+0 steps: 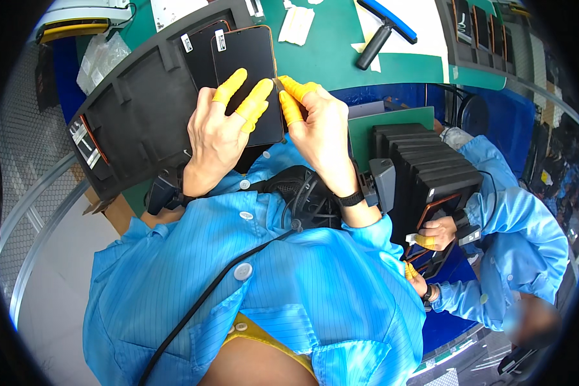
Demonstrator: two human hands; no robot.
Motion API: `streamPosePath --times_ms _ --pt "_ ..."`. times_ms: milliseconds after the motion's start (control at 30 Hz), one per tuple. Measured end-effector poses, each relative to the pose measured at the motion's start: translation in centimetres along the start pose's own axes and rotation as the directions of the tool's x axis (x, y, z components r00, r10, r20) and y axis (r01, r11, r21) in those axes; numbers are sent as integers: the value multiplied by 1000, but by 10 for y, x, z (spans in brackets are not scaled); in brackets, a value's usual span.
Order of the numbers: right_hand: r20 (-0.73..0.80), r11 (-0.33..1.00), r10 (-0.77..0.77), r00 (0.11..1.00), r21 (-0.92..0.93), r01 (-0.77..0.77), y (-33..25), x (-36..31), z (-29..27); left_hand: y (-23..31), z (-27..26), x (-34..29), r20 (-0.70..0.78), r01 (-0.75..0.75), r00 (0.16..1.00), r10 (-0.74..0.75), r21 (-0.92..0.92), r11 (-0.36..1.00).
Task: Applying screen protectors or internal layers to smartphone components using a manual roller and alignment jig.
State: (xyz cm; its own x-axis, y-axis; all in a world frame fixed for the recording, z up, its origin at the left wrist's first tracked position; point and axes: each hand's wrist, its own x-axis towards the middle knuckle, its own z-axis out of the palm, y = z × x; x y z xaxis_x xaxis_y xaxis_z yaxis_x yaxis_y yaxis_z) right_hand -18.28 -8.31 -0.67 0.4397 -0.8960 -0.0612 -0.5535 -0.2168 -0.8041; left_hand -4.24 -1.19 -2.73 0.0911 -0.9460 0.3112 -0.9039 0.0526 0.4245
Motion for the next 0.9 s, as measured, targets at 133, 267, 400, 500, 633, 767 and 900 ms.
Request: streamPosePath --times_ms 133,267,400,500,633,767,900 --pt "-23 999 -3 1000 -48 2 -2 0 2 1 -1 1 20 4 1000 -5 11 1000" --pt "-46 996 -41 998 -83 37 -1 -1 4 1 -1 2 36 7 999 -7 15 1000" --pt "-40 992 -16 999 -122 11 -1 -2 5 2 -2 3 58 12 998 -13 20 1000" --pt "-54 995 -11 998 -102 6 -3 -2 5 2 -2 3 75 10 997 -13 31 999" --pt "-114 998 -26 993 -55 20 3 -2 6 4 -2 6 87 7 996 -12 60 998" --pt "-143 998 64 988 27 -61 11 -3 4 5 -2 5 107 10 994 -19 87 996" --pt "-113 989 137 984 64 -130 14 -3 3 0 4 -1 -33 -1 999 0 -32 999"
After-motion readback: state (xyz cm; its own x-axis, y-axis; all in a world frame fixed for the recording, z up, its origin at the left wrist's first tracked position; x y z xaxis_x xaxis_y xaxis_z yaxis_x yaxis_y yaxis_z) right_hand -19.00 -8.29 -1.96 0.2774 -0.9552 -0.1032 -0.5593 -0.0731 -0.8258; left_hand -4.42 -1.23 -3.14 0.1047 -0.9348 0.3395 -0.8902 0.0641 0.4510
